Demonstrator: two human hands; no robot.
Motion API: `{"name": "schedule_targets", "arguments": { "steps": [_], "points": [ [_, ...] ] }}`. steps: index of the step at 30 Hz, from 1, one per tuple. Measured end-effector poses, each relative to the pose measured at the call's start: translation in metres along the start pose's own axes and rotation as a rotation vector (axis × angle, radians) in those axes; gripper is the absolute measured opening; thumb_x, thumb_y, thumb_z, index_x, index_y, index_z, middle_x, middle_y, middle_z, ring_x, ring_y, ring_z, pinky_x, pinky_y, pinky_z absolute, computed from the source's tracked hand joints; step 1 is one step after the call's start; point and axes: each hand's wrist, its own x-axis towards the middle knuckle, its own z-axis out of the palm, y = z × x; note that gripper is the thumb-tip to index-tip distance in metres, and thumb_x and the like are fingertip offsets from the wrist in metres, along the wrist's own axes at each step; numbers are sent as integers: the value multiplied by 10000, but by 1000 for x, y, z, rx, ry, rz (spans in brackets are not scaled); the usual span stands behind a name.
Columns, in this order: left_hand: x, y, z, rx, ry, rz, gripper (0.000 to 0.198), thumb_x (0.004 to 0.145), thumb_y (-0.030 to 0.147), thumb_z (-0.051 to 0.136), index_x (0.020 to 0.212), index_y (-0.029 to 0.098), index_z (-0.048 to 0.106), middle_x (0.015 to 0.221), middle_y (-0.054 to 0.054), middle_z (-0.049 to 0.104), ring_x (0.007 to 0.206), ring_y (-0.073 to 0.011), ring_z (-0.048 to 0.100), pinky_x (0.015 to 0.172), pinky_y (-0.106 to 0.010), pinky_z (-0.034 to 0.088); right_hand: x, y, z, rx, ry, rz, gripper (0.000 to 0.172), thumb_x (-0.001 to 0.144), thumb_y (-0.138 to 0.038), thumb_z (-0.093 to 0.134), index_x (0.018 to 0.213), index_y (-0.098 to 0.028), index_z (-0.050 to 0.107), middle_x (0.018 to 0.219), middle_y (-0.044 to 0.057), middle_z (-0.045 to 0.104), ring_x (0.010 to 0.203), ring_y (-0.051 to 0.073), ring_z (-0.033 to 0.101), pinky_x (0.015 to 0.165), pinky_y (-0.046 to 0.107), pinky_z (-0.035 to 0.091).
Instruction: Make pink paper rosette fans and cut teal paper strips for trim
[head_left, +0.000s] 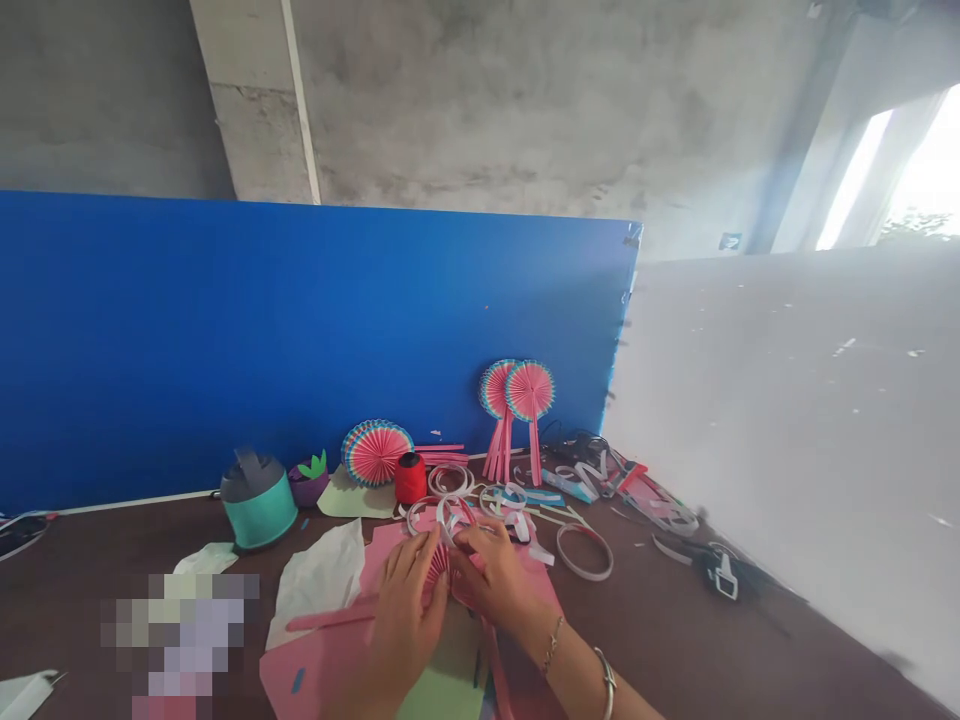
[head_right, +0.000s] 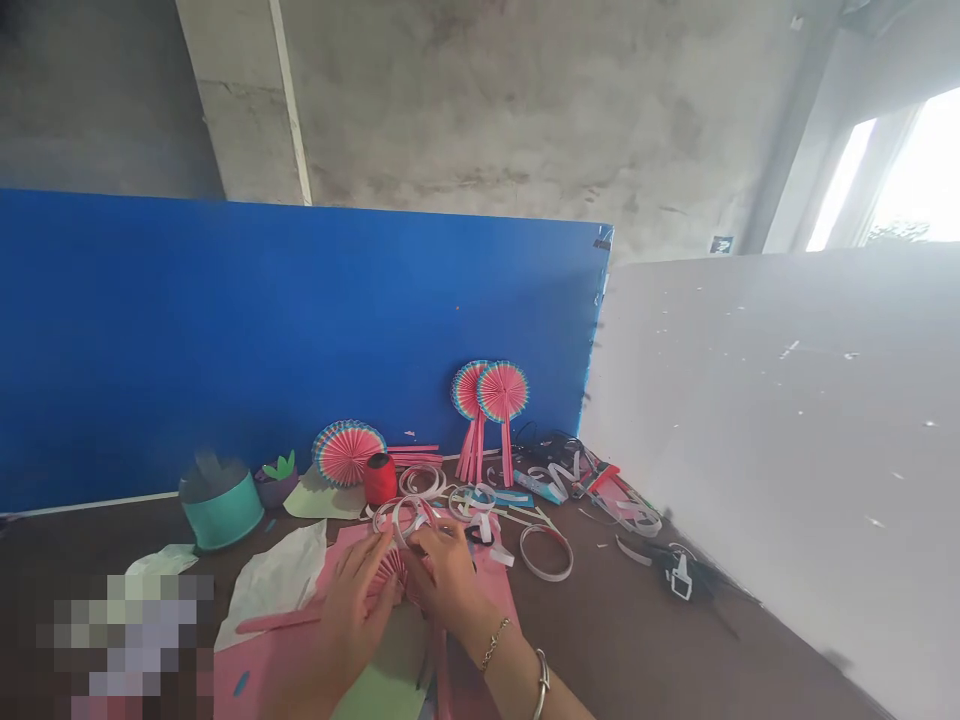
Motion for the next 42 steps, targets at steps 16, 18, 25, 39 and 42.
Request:
{"name": "schedule_targets", "arguments": {
  "steps": [16,18,25,39,42],
  "points": [
    [3,9,-6,-171,132,7,345,906,175,466,1233,224,565,1145,-107,667,1085,-229,614,921,-402,522,-1,-3,-2,-63,26,-138,192,936,-223,428,774,-212,532,704,5,629,712,167,560,803,329,418],
    [4,9,-8,-198,126,-2,320,900,169,469,1194,230,580,1125,-101,669,1068,-226,620,914,-395,526,-1,-4,-4,-69,5,-141,182,939,-230,438,793,-215,546,709,6,632,712,169,557,801,329,423],
    [6,10,-10,-297,126,-83,160,895,202,493,1011,226,601,1040,-85,665,1019,-221,628,886,-385,528,-1,-9,-5,-49,-21,-136,170,946,-254,462,836,-225,588,727,13,650,743,173,575,841,331,422],
    [6,0,-9,-251,147,-4,249,898,181,526,1087,253,670,1019,-54,721,962,-187,658,854,-321,534,0,-9,-3,18,-125,-186,330,985,-278,385,672,-209,462,617,-35,562,596,118,512,901,318,395],
    [8,5,-12,-261,167,-29,158,876,195,554,955,242,683,963,-48,721,923,-195,660,833,-328,529,1,-10,-4,19,-126,-173,338,984,-285,381,671,-209,484,621,-28,569,609,126,518,893,321,400]
  ]
}}
